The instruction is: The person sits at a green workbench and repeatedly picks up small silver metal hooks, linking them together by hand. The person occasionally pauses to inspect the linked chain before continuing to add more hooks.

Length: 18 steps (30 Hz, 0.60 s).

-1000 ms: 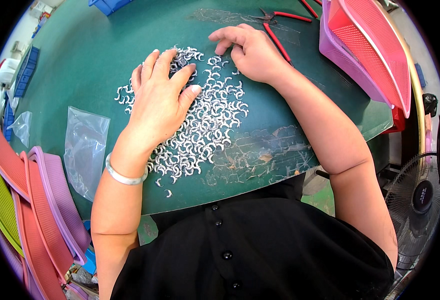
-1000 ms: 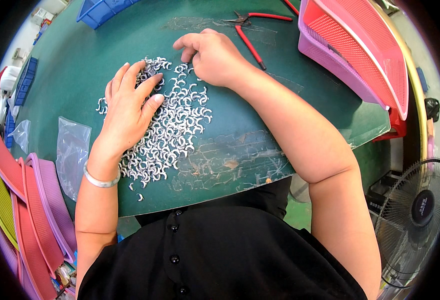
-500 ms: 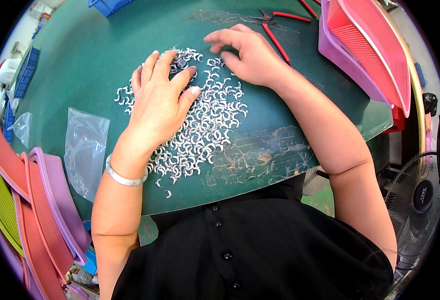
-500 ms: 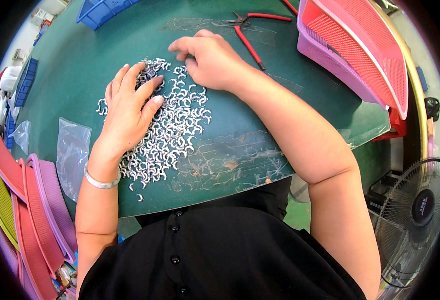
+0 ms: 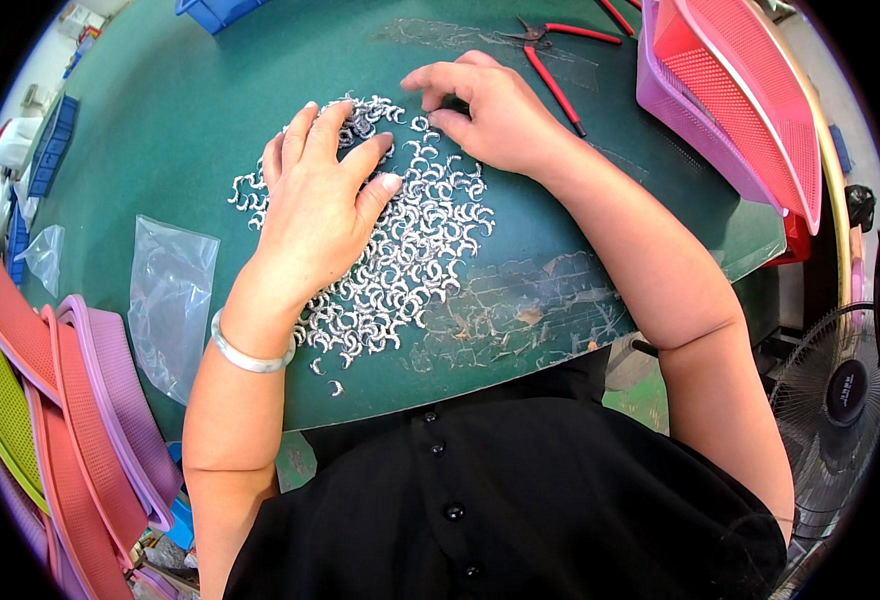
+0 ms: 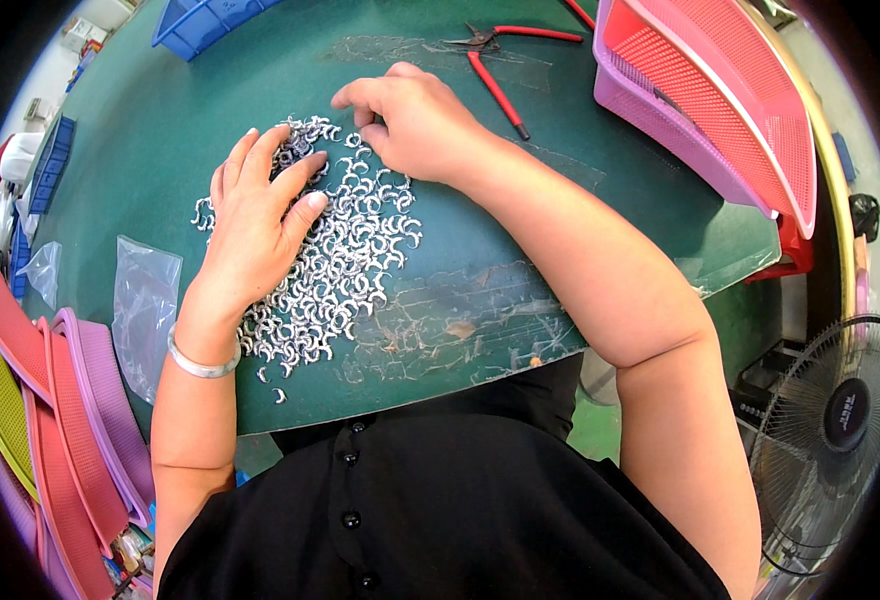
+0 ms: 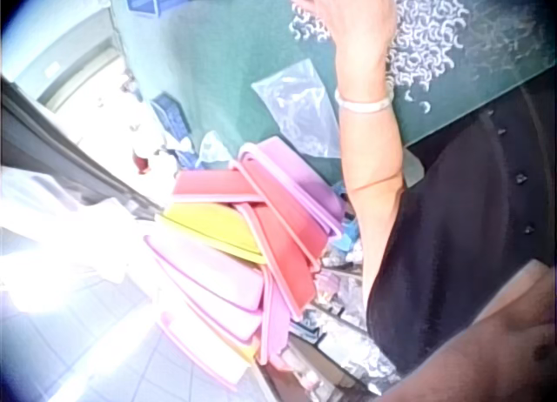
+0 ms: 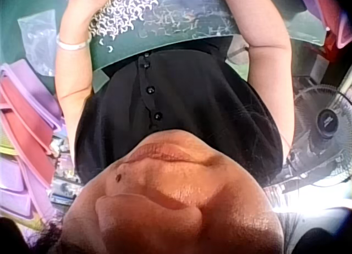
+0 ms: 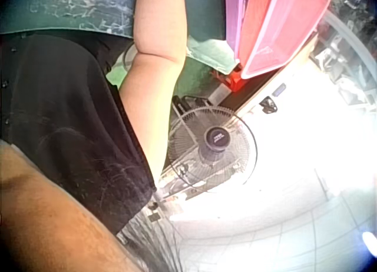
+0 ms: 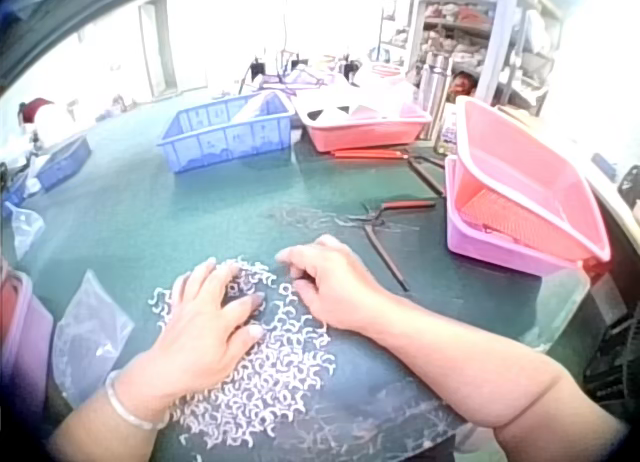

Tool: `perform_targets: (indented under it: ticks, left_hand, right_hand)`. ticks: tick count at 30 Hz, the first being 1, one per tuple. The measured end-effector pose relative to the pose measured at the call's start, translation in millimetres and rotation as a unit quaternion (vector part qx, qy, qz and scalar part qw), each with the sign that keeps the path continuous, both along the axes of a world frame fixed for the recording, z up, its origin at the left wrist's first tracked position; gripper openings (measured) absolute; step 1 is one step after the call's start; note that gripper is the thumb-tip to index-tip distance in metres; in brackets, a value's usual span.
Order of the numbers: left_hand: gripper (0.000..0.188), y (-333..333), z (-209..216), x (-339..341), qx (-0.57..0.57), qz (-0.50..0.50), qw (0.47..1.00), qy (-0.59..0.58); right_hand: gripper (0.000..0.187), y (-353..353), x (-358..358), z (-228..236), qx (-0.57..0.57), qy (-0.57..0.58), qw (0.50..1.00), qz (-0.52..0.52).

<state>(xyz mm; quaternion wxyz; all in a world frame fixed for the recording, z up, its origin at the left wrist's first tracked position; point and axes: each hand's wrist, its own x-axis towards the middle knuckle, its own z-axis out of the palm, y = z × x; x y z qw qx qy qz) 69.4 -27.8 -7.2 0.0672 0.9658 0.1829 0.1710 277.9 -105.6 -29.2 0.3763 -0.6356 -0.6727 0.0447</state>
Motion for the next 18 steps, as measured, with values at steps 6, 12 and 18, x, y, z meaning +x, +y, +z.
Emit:
perform_targets:
  ticks: [6, 12, 18]
  left_hand:
    - [0.033, 0.0, 0.7, 0.0, 0.001, -0.001, 1.0, 0.001]
    - [0.031, 0.0, 1.3, -1.5, -0.002, 0.002, 1.0, 0.01]
    - [0.031, -0.9, 2.3, -0.1, -0.014, -0.012, 1.0, 0.011]
  right_hand:
    - [0.038, 0.4, 0.9, -4.1, 0.056, 0.001, 0.998, 0.01]
    - [0.046, -2.6, -2.0, 9.0, -0.09, 0.027, 0.995, 0.025]
    - [0.054, 1.5, -9.6, -1.7, 0.027, -0.027, 0.998, 0.046]
